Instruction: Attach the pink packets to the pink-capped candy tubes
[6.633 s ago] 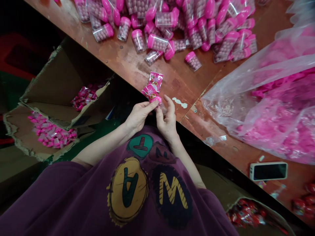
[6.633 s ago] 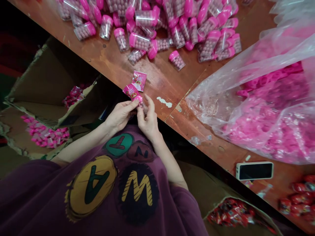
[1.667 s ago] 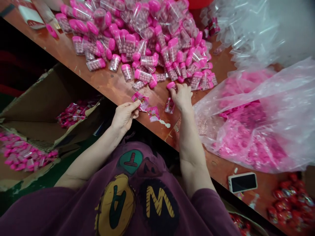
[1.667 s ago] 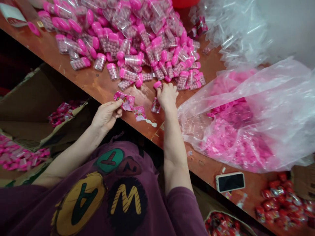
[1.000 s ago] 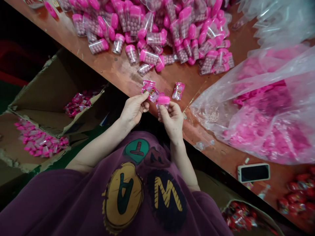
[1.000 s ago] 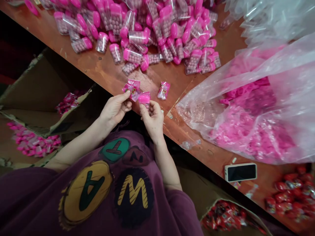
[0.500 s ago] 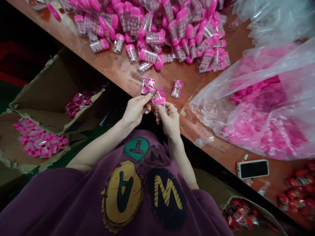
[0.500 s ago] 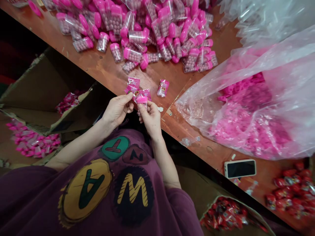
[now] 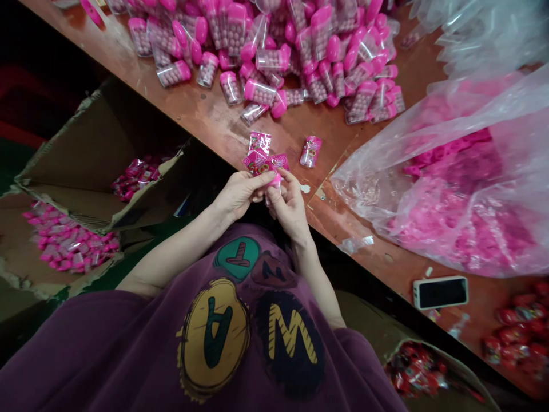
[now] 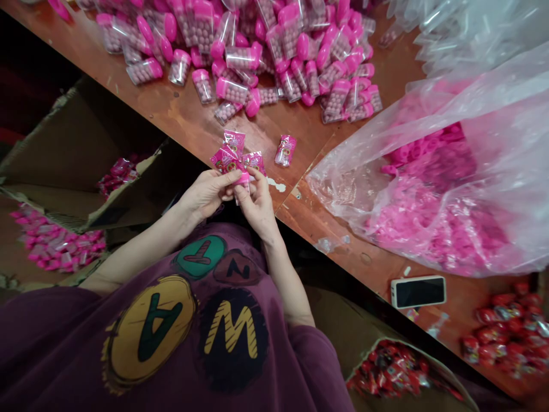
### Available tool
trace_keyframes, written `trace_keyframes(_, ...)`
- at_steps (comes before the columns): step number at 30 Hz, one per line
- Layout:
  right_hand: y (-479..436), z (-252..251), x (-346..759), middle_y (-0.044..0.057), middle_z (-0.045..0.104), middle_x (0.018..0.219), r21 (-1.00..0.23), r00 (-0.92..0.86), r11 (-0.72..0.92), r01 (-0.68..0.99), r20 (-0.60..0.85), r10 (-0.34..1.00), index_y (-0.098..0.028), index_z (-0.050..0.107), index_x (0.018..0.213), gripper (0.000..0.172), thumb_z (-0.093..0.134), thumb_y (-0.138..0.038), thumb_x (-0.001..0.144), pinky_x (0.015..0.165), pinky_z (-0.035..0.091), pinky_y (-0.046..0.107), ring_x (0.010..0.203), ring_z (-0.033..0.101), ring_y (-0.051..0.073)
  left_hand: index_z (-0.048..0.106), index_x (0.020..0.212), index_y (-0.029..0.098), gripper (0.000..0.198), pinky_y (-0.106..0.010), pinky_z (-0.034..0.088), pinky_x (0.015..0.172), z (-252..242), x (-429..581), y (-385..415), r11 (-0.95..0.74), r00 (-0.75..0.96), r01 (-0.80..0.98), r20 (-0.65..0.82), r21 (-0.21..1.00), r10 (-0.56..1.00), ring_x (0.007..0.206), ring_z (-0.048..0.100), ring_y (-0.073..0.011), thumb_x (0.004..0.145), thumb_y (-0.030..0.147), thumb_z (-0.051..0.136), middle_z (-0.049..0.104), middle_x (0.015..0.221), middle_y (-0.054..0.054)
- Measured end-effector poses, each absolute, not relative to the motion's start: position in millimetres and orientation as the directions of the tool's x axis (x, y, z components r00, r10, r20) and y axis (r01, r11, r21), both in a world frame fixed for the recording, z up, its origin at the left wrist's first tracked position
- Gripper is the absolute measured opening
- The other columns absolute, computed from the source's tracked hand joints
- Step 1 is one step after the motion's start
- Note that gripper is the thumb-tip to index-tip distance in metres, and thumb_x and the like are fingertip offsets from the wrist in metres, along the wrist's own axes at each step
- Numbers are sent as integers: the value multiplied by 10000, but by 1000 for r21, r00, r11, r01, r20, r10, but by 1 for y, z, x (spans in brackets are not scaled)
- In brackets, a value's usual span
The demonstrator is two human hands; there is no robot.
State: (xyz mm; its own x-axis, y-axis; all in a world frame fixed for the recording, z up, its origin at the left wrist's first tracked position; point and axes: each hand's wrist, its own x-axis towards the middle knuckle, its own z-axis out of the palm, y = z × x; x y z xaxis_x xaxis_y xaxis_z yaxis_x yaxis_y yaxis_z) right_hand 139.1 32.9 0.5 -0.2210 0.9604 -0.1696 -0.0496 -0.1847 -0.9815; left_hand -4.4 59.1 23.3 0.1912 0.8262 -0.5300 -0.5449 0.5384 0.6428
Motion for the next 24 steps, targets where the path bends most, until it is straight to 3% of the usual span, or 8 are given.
trace_keyframes(6,32,8,149,24,639,952,-939,-217,81,334,7,976,-303,459,1463,518,605,-532,1022,817,559,414,803,616,195,754,836,111,314,-171,336,470,23,-8,57,550,272,-588,-495,593,825,541,540,-43,678,260,982,686,698,-10)
trace_keyframes(8,33,13,151,6,615,887,-960,-243,37,277,-33,970,-321,461,1459,516,616,-539,1017,805,567,414,763,601,192,745,817,119,291,-179,337,466,25,-12,57,574,304,-555,-495,602,814,509,511,-40,710,277,964,664,668,1)
trace_keyframes(10,34,16,151,-19,590,822,-990,-280,-80,118,-111,954,-339,452,1446,544,642,-576,995,749,573,385,706,580,176,731,774,114,293,-191,357,471,28,-16,58,597,330,-511,-500,619,800,501,522,-52,766,330,930,651,644,-11)
trace_keyframes(14,38,13,149,-29,602,839,-958,-335,-257,-124,-203,920,-345,471,1403,614,701,-653,924,609,537,314,641,551,141,718,724,105,351,-199,401,497,34,-18,59,593,310,-473,-507,652,804,521,564,-72,822,396,887,662,639,-38)
trace_keyframes(16,37,10,147,-26,608,842,-967,-323,-230,-107,-185,928,-342,465,1417,619,694,-649,931,617,539,315,658,565,146,725,726,104,356,-199,398,500,34,-16,58,580,303,-467,-496,667,814,528,571,-72,829,407,881,682,656,-50)
trace_keyframes(20,34,8,143,-10,622,861,-992,-235,-96,84,-113,965,-338,468,1445,580,689,-576,965,721,571,352,738,600,169,736,747,101,360,-190,356,488,27,-8,54,577,270,-488,-516,654,813,563,591,-74,797,413,909,701,680,-57)
trace_keyframes(24,36,9,145,-53,577,762,-969,-271,-227,-100,-194,943,-318,470,1369,556,724,-567,942,549,484,257,604,527,120,707,731,111,397,-184,309,459,23,-3,48,580,250,-496,-534,646,808,500,520,-48,779,442,921,637,605,-16)
